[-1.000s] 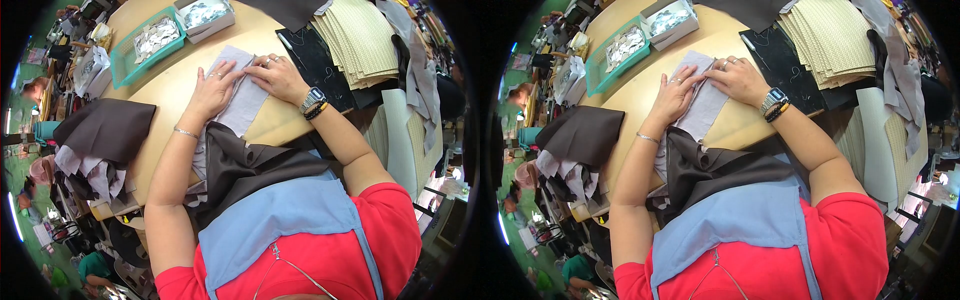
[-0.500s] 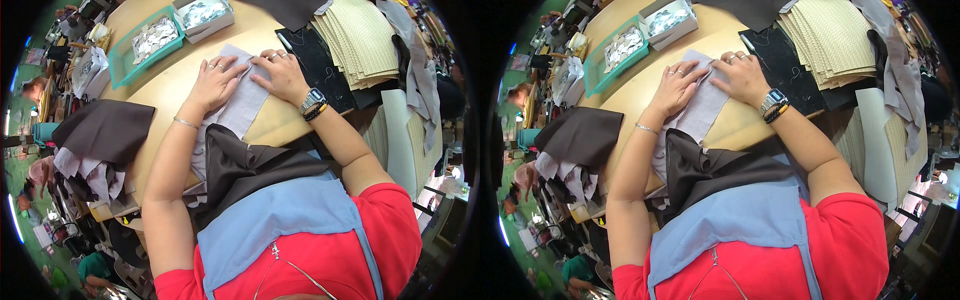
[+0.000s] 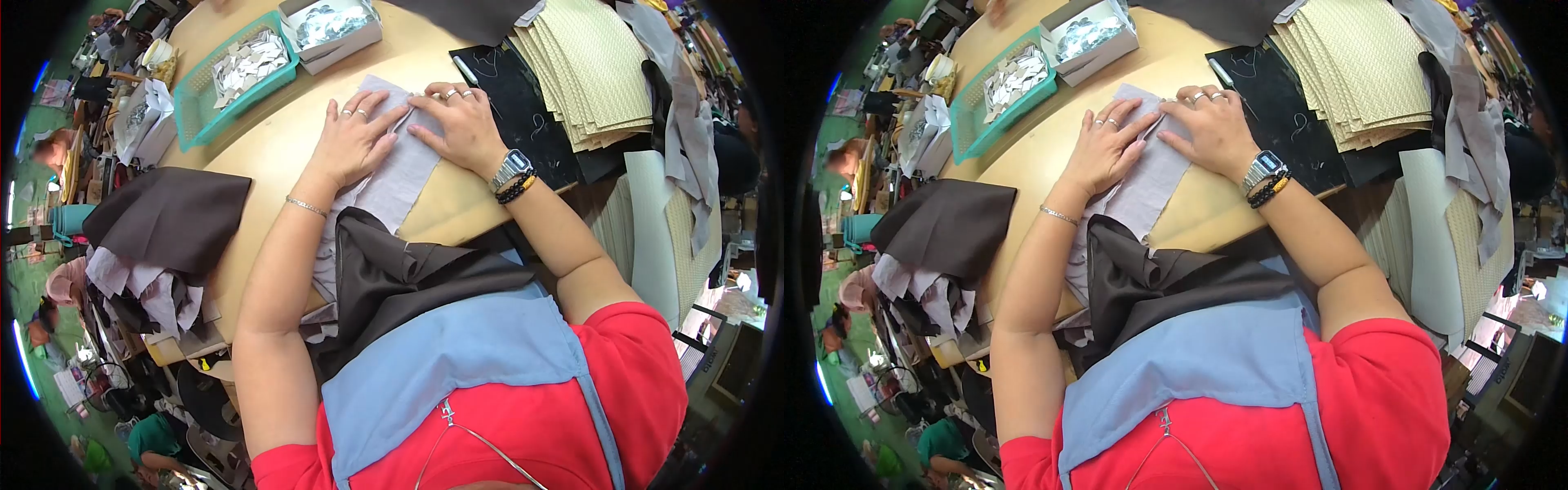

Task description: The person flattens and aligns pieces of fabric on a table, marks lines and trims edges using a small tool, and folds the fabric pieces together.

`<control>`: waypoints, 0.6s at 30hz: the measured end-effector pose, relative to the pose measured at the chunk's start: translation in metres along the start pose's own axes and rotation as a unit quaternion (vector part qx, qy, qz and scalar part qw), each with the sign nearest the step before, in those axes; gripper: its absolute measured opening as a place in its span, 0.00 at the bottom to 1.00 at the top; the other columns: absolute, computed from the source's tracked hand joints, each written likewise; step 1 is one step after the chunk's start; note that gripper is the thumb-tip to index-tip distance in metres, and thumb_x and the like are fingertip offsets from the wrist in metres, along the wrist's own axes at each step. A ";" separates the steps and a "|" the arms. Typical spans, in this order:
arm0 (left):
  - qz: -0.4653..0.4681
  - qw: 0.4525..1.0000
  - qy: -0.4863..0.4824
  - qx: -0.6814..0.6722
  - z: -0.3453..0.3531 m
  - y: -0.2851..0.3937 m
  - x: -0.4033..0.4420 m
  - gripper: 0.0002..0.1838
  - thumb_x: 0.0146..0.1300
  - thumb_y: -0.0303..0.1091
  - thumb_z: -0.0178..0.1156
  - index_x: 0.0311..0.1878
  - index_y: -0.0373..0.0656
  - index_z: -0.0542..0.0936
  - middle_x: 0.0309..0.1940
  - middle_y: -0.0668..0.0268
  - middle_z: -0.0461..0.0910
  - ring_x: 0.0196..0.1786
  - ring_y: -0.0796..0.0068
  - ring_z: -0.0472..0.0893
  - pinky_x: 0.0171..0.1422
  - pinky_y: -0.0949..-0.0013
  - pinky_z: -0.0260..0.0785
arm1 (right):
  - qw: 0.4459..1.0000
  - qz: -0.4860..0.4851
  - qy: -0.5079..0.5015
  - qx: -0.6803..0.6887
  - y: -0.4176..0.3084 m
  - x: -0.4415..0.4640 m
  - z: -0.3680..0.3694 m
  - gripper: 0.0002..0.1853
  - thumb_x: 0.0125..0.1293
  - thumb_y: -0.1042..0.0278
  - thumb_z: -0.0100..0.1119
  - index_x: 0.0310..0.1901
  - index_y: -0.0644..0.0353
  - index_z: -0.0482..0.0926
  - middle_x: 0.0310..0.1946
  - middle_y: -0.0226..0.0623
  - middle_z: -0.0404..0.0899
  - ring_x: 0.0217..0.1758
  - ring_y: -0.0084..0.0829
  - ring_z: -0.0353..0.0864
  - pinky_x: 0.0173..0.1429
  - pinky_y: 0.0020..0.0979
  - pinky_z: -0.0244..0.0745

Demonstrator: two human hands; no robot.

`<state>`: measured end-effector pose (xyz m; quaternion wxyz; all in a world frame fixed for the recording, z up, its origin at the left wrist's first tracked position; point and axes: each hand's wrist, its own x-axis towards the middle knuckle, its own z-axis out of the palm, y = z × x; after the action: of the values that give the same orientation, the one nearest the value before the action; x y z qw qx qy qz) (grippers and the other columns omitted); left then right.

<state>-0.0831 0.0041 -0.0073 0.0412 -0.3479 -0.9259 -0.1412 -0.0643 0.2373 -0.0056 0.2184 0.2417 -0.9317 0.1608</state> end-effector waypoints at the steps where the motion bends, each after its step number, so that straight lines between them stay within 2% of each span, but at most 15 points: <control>1: 0.001 1.000 0.000 0.002 0.000 0.000 0.000 0.25 0.69 0.52 0.50 0.69 0.66 0.72 0.72 0.62 0.65 0.76 0.55 0.59 0.74 0.30 0.46 | 1.000 0.009 -0.008 -0.006 -0.002 0.001 -0.002 0.22 0.62 0.42 0.63 0.53 0.43 0.83 0.50 0.33 0.80 0.55 0.35 0.77 0.59 0.42 0.63; 5: 0.000 1.000 0.005 0.008 0.000 0.001 -0.001 0.25 0.69 0.50 0.49 0.70 0.66 0.72 0.73 0.65 0.63 0.76 0.59 0.59 0.74 0.31 0.46 | 0.999 0.013 -0.029 -0.022 -0.001 0.000 -0.004 0.23 0.64 0.43 0.62 0.56 0.44 0.81 0.51 0.32 0.79 0.57 0.35 0.76 0.61 0.42 0.64; 11: 0.004 1.000 -0.002 0.010 -0.001 0.001 0.000 0.26 0.70 0.52 0.49 0.70 0.67 0.72 0.73 0.63 0.63 0.76 0.58 0.59 0.74 0.31 0.46 | 0.997 0.033 -0.011 -0.066 -0.005 0.002 -0.005 0.25 0.65 0.38 0.58 0.58 0.43 0.80 0.55 0.34 0.78 0.60 0.38 0.75 0.64 0.44 0.62; 14: 0.003 1.000 -0.002 0.013 -0.001 0.001 -0.001 0.26 0.70 0.52 0.49 0.71 0.67 0.71 0.73 0.63 0.63 0.77 0.57 0.58 0.74 0.31 0.46 | 0.998 0.025 -0.012 -0.054 -0.003 0.001 -0.002 0.25 0.66 0.41 0.59 0.60 0.44 0.78 0.58 0.35 0.77 0.64 0.38 0.73 0.68 0.46 0.60; 18: 0.002 1.000 0.003 0.014 0.000 0.001 -0.001 0.26 0.70 0.53 0.49 0.71 0.65 0.71 0.73 0.63 0.63 0.77 0.57 0.58 0.74 0.31 0.46 | 0.998 -0.035 -0.033 0.051 0.002 0.000 0.000 0.26 0.65 0.46 0.62 0.62 0.45 0.75 0.58 0.31 0.78 0.66 0.37 0.73 0.73 0.56 0.56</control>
<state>-0.0817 0.0046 -0.0076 0.0495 -0.3484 -0.9271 -0.1289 -0.0651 0.2387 -0.0055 0.1802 0.2900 -0.9199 0.1928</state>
